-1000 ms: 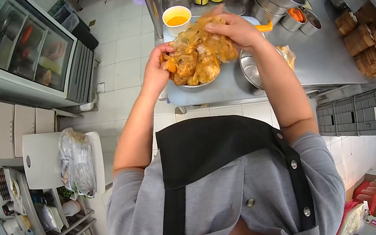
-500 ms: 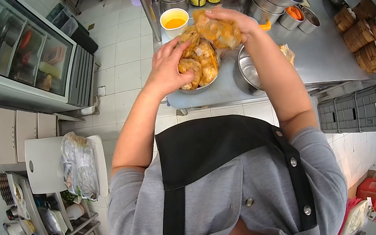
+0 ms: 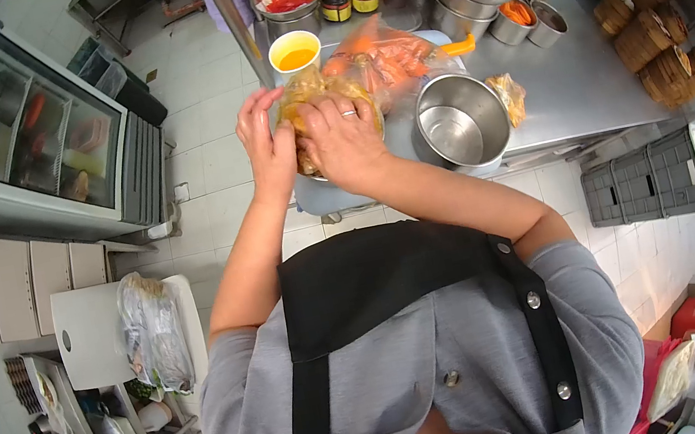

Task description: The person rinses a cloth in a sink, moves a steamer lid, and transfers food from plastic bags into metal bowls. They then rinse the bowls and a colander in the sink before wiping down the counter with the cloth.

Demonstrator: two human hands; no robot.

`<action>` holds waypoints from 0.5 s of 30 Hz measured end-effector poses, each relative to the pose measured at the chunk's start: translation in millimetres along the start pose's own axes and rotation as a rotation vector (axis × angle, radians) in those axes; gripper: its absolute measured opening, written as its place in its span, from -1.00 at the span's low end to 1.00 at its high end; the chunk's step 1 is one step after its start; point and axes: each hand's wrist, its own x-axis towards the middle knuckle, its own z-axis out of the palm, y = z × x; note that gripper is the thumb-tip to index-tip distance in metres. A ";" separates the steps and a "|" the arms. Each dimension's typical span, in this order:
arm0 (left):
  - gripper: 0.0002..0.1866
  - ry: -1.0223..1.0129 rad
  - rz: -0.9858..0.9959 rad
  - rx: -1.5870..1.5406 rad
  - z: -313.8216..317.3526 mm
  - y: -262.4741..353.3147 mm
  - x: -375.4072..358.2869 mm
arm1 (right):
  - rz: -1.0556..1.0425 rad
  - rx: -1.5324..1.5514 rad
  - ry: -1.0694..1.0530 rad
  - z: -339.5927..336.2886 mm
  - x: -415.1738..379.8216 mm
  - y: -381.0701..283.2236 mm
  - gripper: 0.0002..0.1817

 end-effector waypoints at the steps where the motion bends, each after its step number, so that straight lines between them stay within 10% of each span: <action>1: -0.62 -0.007 0.125 0.050 -0.3 2.2 6.4 | 0.016 0.000 0.003 0.6 -2.3 0.7 -0.44; 11: -0.68 -0.248 -0.112 0.121 -1.0 0.0 23.0 | -0.046 0.251 -0.134 -34.3 -4.3 47.9 -0.22; 15: -0.58 -0.314 0.160 -0.004 13.8 -2.5 36.5 | 0.032 0.489 -0.277 -39.5 5.2 72.4 0.04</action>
